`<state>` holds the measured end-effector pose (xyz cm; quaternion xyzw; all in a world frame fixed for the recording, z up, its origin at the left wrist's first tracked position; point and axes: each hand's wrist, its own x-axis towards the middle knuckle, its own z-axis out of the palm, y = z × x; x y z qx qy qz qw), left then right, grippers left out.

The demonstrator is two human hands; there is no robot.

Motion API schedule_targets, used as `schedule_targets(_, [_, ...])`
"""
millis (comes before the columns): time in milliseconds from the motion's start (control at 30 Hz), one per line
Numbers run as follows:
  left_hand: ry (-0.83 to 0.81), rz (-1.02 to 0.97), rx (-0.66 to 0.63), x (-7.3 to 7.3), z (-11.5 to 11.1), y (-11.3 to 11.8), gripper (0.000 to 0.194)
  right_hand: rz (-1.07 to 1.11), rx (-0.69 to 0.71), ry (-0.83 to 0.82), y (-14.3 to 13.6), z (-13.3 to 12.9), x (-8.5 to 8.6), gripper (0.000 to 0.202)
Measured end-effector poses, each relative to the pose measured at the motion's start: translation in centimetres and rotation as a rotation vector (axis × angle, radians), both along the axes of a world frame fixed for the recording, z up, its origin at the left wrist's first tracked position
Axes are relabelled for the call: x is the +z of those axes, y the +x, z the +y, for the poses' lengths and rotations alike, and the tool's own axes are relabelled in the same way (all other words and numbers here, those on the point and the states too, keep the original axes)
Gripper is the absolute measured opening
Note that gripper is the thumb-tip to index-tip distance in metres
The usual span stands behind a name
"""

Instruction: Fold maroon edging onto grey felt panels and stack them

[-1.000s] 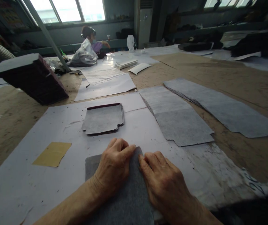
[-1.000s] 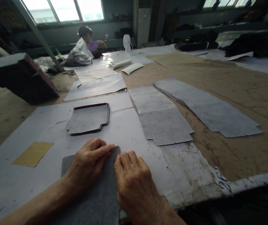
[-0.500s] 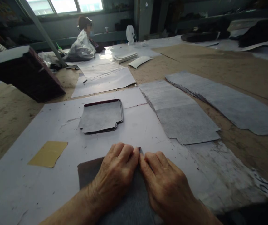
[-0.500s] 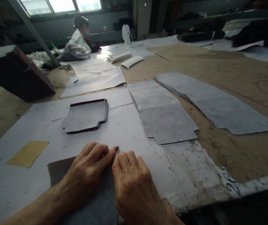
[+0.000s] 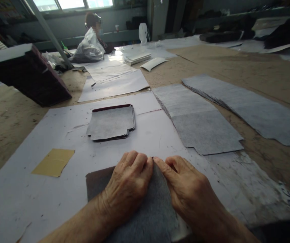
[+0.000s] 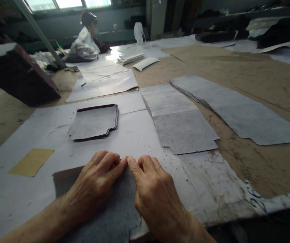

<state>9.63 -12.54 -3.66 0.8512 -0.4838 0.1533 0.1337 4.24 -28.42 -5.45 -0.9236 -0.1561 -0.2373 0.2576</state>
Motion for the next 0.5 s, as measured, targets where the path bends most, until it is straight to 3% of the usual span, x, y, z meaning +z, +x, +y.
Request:
schedule_targets(300, [-0.048,0.067,-0.008,0.1,0.6,0.2,0.026,0.003,0.059,-0.232,0.4,-0.2,0.1,0.04])
schedule_targets(500, [-0.112,0.013,0.032,1.0,3.7,0.4,0.031,-0.037,0.064,-0.303,0.5,-0.1,-0.1,0.04])
